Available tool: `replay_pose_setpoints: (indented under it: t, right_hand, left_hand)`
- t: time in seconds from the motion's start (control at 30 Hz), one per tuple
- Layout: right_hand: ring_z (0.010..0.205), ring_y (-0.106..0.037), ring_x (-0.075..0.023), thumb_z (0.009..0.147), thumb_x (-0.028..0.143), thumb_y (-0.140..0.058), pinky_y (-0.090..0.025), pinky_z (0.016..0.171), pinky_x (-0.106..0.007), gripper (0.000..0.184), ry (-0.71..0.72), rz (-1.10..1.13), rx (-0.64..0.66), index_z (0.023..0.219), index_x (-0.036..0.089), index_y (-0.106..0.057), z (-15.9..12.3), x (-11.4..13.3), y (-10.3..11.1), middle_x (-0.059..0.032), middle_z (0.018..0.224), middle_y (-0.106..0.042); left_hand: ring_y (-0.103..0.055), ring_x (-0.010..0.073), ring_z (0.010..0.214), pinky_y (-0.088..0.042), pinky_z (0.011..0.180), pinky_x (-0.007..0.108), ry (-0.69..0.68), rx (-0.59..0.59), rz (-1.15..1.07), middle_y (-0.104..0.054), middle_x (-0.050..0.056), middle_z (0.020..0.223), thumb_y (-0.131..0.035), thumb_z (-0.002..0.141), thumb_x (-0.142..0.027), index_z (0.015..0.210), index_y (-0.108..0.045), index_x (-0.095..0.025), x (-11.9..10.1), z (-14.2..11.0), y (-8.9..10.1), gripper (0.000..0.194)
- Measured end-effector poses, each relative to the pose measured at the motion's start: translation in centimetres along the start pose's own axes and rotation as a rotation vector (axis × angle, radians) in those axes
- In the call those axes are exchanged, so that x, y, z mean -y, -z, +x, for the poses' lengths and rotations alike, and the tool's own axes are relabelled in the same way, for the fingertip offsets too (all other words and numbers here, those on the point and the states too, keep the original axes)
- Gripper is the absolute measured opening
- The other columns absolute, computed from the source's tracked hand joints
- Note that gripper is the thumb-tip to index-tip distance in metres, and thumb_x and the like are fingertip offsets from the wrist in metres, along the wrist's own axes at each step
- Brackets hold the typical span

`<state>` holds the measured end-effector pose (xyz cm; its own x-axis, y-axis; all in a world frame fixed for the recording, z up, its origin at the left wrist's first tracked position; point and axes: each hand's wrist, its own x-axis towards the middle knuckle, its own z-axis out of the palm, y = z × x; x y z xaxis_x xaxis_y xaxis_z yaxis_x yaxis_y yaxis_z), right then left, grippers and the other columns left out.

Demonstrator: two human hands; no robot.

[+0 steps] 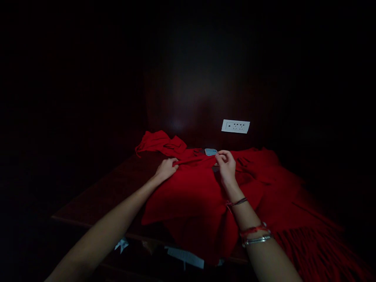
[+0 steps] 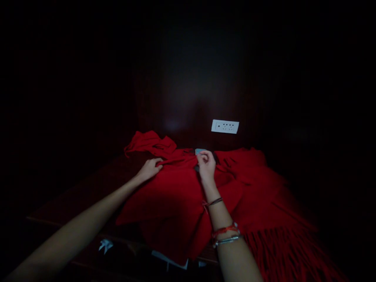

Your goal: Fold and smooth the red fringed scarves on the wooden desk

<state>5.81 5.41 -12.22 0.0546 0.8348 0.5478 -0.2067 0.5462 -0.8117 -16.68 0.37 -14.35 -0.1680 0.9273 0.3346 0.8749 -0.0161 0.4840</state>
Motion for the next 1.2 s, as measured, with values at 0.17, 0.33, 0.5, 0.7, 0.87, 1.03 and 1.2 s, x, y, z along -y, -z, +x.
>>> replay_pose_setpoints:
  t: [0.17, 0.33, 0.5, 0.7, 0.87, 1.03, 1.2]
  right_hand:
    - [0.043, -0.036, -0.0067, 0.065, 0.032, -0.049, -0.031, 0.045, -0.018, 0.02, 0.018, -0.226, -0.319, 0.078, 0.017, -0.044, 1.1, -1.2, 1.8, 0.0084, 0.05, -0.038]
    - [0.062, -0.05, -0.0119, 0.069, 0.039, -0.048, -0.038, 0.061, -0.023, 0.029, 0.084, -0.616, 0.228, 0.087, 0.016, -0.052, -1.0, -0.5, -0.2, -0.0001, 0.067, -0.053]
    - [0.071, -0.053, -0.0141, 0.063, 0.028, -0.058, -0.039, 0.065, -0.024, 0.043, -0.006, -0.88, 0.68, 0.103, 0.016, -0.049, -2.5, -0.5, -1.5, -0.0031, 0.078, -0.059]
    - [0.078, -0.054, -0.0177, 0.073, 0.014, -0.038, -0.039, 0.067, -0.026, 0.028, -0.064, -1.193, 0.144, 0.094, 0.019, -0.056, -0.1, 0.5, 2.1, -0.0073, 0.085, -0.059]
    - [0.085, -0.052, -0.0219, 0.074, 0.017, -0.038, -0.039, 0.068, -0.03, 0.029, -0.12, -1.358, 0.185, 0.098, 0.018, -0.055, 0.2, 0.9, 3.3, -0.0121, 0.095, -0.053]
    - [0.1, -0.044, -0.0224, 0.076, 0.031, -0.043, -0.037, 0.077, -0.032, 0.037, 0.064, -1.235, 0.566, 0.111, 0.019, -0.047, -1.3, -1.0, 0.9, -0.0121, 0.11, -0.046]
    - [0.1, -0.044, -0.0199, 0.075, 0.038, -0.046, -0.034, 0.084, -0.031, 0.037, 0.119, -1.093, 0.85, 0.106, 0.019, -0.052, -1.7, -1.9, 0.2, -0.0089, 0.105, -0.051]
  left_hand:
    - [-0.051, 0.0158, 0.092, -0.037, 0.078, 0.023, 0.157, -0.158, -0.012, -0.058, 0.005, 0.1, -0.032, 0.076, -0.016, 0.101, -0.052, -0.016, 1.2, 0.3, 2.8, 0.032]
    - [-0.046, 0.0228, 0.1, -0.036, 0.081, 0.033, 0.0, -0.021, 0.217, -0.048, 0.009, 0.111, -0.051, 0.065, -0.021, 0.114, -0.044, -0.021, -0.1, -1.0, 0.5, 0.049]
    - [-0.05, 0.0174, 0.093, -0.037, 0.08, 0.027, -0.289, 0.127, 0.266, -0.055, 0.005, 0.101, -0.04, 0.076, -0.025, 0.107, -0.049, -0.022, -2.0, -1.2, -1.0, 0.033]
    - [-0.055, 0.022, 0.082, -0.041, 0.064, 0.03, 0.306, -0.154, 0.357, -0.058, 0.014, 0.09, -0.024, 0.083, -0.03, 0.104, -0.047, -0.011, 1.7, -0.5, 3.9, 0.036]
    - [-0.052, 0.0264, 0.088, -0.042, 0.068, 0.038, 0.339, -0.149, 0.395, -0.052, 0.018, 0.098, -0.037, 0.077, -0.025, 0.108, -0.044, -0.008, 2.8, -0.8, 4.8, 0.036]
    - [-0.033, 0.0174, 0.114, -0.026, 0.095, 0.029, -0.293, -0.039, 0.274, -0.034, 0.008, 0.125, -0.032, 0.081, -0.029, 0.119, -0.037, -0.019, -1.0, -1.4, 0.7, 0.04]
    - [-0.018, 0.022, 0.122, -0.021, 0.097, 0.037, -0.33, 0.548, 0.302, -0.022, 0.005, 0.135, -0.036, 0.074, -0.053, 0.124, -0.031, -0.026, -0.2, -1.2, -1.0, 0.057]
